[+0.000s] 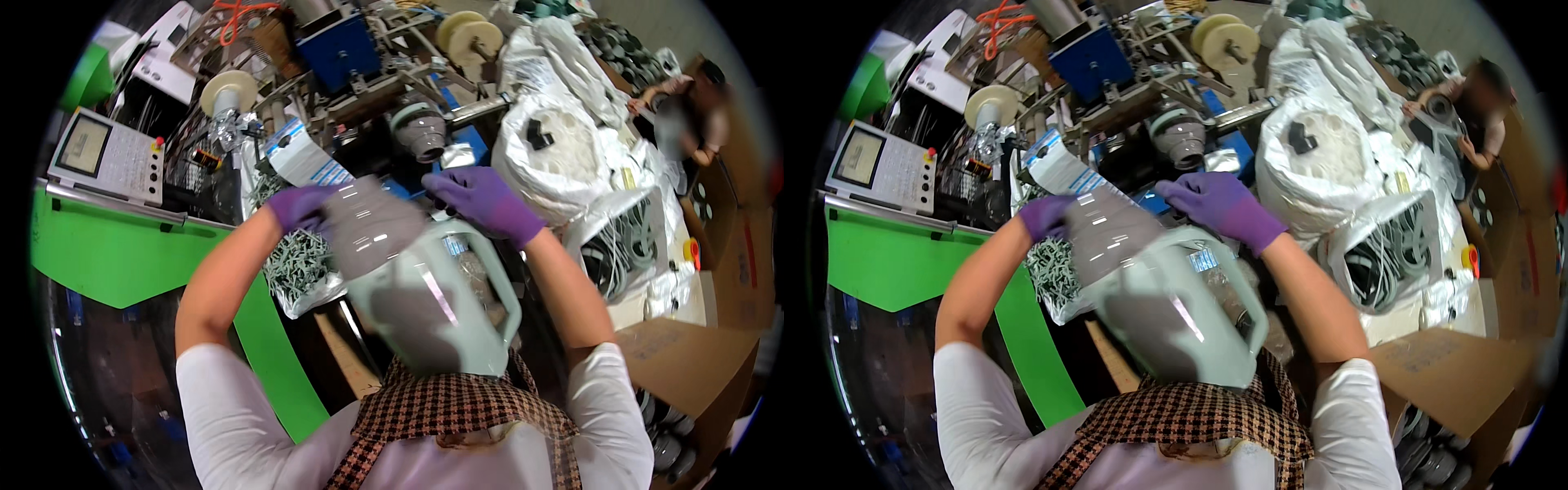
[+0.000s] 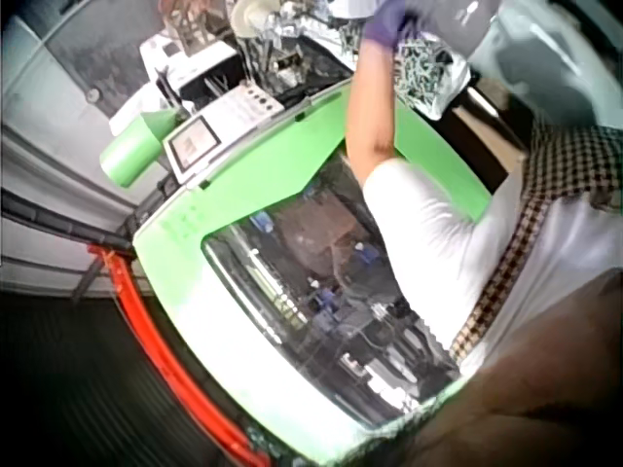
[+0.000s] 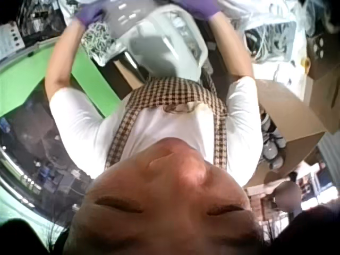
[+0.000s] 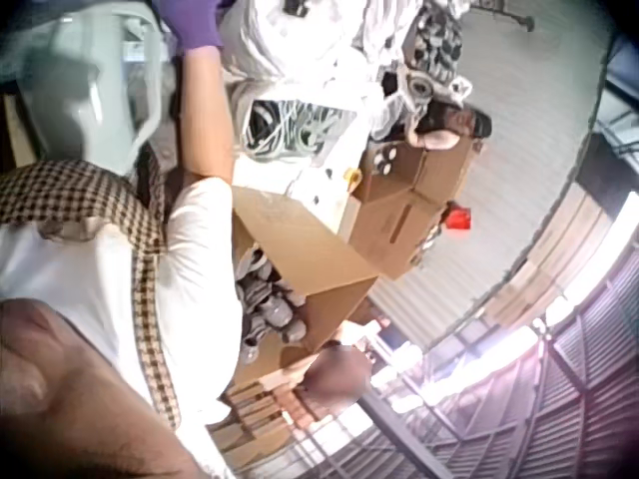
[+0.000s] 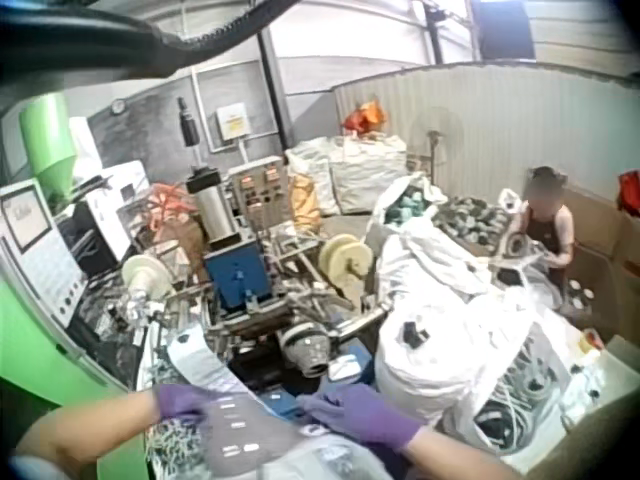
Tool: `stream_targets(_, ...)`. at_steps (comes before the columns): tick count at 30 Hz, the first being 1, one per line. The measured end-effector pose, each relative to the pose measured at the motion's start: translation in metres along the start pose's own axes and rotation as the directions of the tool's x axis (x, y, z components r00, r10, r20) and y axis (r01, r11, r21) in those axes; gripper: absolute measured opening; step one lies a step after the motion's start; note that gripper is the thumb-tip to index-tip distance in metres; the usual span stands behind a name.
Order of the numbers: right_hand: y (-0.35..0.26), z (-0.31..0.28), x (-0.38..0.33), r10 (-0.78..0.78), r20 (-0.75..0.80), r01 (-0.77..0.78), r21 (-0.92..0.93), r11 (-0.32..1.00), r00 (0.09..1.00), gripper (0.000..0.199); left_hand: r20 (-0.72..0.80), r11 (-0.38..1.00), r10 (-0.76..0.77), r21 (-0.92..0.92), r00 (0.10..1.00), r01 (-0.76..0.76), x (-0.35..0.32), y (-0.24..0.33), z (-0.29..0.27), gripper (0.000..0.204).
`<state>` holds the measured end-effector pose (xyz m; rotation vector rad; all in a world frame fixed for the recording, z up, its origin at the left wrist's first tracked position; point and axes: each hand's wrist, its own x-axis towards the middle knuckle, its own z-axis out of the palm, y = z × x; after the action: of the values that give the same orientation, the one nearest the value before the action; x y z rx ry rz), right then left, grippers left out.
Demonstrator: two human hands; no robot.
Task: The person assembles a light green electric kettle by attaching a grey lid and a grey base to the main body. They repeatedly pick up the components from a cluttered workbench, fit them together, and place the finished unit into a large white sack.
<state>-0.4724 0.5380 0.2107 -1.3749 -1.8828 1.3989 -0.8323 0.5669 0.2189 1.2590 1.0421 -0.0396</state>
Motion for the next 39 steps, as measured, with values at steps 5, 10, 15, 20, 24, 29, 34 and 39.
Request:
stream_targets(5, 0.157, 0.058, 0.134, 0.177, -0.176, -0.162, 0.098, 0.982, 0.968, 0.045, -0.171, 0.253, 0.232, 0.961, 0.957, 0.11, -0.148, -0.124, -0.01, 0.052)
stream_targets(10, 0.242, 0.091, 0.229, 0.27, -0.317, -0.262, 0.067, 0.963, 0.909, 0.076, -0.725, 0.996, 0.019, 0.077, 0.688, 0.053, -0.227, -0.204, 0.082, 0.061)
stream_targets(15, 0.265, 0.1, 0.302, 0.153, -0.452, -0.135, 0.072, 0.988, 0.879, 0.089, -0.691, 0.972, -0.2, -0.231, 0.695, 0.051, -0.243, -0.352, 0.211, 0.061)
stream_targets(20, 0.323, 0.142, 0.208, -0.031, -0.607, 0.129, 0.119, 0.984, 0.794, 0.066, -0.76, 0.987, -0.053, -0.14, 0.647, -0.083, -0.144, -0.283, 0.276, 0.061)
stream_targets(24, 0.375, 0.179, -0.008, 0.124, -0.352, 0.236, 0.811, 0.536, 0.928, 0.051, -0.788, 0.895, 0.282, 0.422, 0.547, 0.146, -0.07, -0.213, 0.256, 0.058)
stream_targets(29, 0.396, 0.142, -0.179, 0.363, 0.018, -0.188, 0.878, 0.439, 0.931, 0.05, -0.942, 0.747, 0.062, -0.175, 0.33, -0.641, 0.047, -0.194, 0.201, 0.063)
stream_targets(34, 0.354, 0.097, -0.219, 0.507, -0.35, -0.393, 0.349, 0.851, 0.788, 0.053, -0.921, 0.753, 0.211, -0.06, 0.327, -0.655, 0.141, -0.127, 0.161, 0.066)
stream_targets(39, 0.286, 0.068, -0.223, 0.445, -0.426, -0.28, 0.397, 0.874, 0.788, 0.054, -0.639, 0.65, 0.753, 0.76, 0.155, -0.028, 0.241, -0.138, 0.128, 0.076)
